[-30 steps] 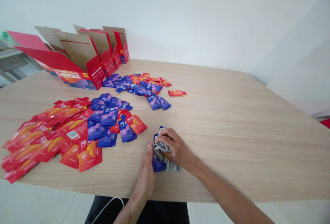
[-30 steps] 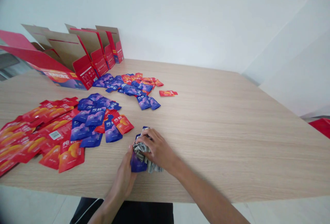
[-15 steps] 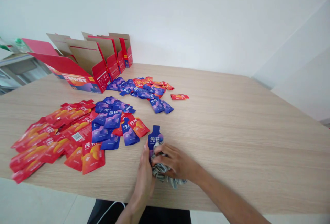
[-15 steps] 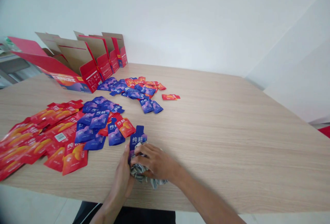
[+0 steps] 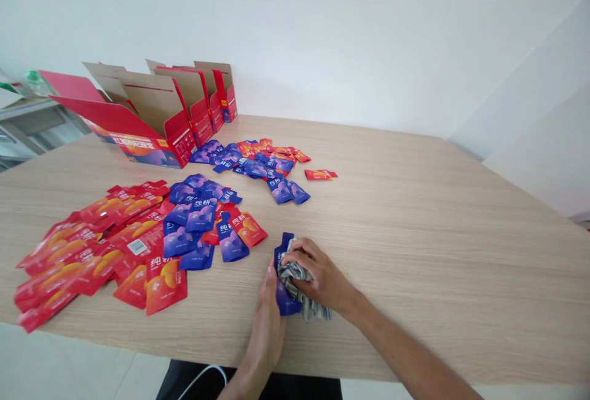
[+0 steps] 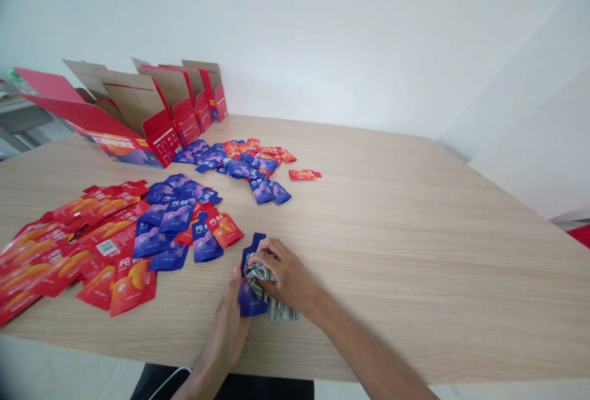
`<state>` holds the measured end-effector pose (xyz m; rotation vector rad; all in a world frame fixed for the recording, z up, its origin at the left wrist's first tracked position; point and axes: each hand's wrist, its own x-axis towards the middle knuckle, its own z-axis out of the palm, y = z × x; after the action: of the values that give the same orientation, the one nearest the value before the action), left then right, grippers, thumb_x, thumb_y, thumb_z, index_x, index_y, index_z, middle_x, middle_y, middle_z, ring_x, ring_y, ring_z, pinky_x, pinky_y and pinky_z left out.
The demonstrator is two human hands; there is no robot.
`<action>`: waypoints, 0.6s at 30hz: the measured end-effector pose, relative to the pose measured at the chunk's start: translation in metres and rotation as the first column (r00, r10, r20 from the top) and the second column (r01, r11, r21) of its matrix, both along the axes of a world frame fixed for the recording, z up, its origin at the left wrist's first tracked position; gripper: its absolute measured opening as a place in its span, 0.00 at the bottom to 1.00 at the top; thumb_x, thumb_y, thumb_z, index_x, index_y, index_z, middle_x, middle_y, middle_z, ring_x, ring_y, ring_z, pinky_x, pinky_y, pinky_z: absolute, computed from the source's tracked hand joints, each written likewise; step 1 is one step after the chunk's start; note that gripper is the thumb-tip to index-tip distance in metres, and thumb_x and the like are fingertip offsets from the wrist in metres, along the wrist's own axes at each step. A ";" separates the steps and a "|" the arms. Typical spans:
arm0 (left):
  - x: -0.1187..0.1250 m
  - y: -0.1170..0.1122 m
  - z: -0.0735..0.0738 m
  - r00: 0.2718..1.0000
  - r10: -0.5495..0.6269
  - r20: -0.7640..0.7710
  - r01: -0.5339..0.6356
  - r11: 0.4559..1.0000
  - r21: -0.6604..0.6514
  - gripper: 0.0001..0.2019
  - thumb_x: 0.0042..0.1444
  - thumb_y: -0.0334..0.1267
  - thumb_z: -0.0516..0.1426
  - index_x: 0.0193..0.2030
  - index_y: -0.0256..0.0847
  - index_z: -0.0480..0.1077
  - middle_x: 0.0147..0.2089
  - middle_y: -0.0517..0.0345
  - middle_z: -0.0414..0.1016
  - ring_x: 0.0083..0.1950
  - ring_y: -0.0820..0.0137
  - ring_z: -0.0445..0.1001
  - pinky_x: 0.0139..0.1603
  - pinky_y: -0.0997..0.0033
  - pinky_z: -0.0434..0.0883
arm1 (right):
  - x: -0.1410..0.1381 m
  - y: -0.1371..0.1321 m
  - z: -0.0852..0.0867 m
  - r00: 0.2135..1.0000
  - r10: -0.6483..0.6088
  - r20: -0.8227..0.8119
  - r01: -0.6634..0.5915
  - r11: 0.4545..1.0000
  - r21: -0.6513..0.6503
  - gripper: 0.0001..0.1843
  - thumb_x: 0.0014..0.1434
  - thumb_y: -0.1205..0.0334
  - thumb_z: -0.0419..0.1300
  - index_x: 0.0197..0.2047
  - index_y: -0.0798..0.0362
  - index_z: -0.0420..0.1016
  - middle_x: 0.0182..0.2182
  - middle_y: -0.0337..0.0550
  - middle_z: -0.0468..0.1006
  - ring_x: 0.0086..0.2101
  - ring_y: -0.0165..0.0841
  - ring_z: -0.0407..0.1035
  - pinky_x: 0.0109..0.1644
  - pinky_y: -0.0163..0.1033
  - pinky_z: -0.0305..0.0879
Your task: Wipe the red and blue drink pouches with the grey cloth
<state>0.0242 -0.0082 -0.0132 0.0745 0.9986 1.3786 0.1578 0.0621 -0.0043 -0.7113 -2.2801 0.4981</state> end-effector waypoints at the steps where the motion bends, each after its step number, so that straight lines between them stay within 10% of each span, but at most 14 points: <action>1: -0.001 0.002 0.000 1.000 0.013 -0.004 -0.013 1.000 -0.021 0.21 0.66 0.49 0.59 0.61 0.42 0.76 0.66 0.47 0.77 0.74 0.55 0.65 0.74 0.51 0.62 | 0.000 -0.001 0.001 0.998 0.057 0.028 -0.057 0.998 0.014 0.13 0.64 0.67 0.64 0.52 0.49 0.73 0.48 0.49 0.72 0.50 0.41 0.70 0.56 0.46 0.73; 6: -0.008 0.007 -0.002 0.996 0.006 -0.085 -0.006 1.000 -0.001 0.28 0.60 0.54 0.64 0.64 0.44 0.74 0.65 0.46 0.77 0.70 0.54 0.70 0.66 0.55 0.71 | -0.001 -0.006 0.003 0.981 0.149 0.125 -0.162 0.982 0.098 0.13 0.66 0.65 0.64 0.53 0.49 0.73 0.48 0.48 0.73 0.50 0.40 0.71 0.57 0.45 0.73; 13: -0.013 0.002 0.001 0.964 -0.071 -0.257 0.108 0.986 0.131 0.38 0.51 0.52 0.72 0.66 0.42 0.70 0.48 0.51 0.85 0.39 0.67 0.81 0.54 0.62 0.77 | 0.005 0.004 0.009 0.866 -0.270 -0.421 0.255 0.962 -0.093 0.08 0.66 0.65 0.57 0.47 0.48 0.74 0.44 0.45 0.71 0.45 0.39 0.70 0.51 0.44 0.71; 18: -0.005 0.004 0.005 0.915 -0.029 -0.402 0.095 0.985 0.145 0.27 0.56 0.57 0.66 0.57 0.45 0.77 0.55 0.52 0.83 0.59 0.58 0.78 0.66 0.60 0.70 | -0.008 0.000 0.008 0.809 -0.328 -0.488 0.187 0.931 -0.315 0.09 0.62 0.67 0.56 0.45 0.50 0.72 0.41 0.42 0.72 0.43 0.36 0.70 0.49 0.40 0.69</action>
<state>0.0187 -0.0038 -0.0084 0.5242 1.2060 1.4136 0.1500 0.0620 0.0033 -0.8687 -1.5808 0.7566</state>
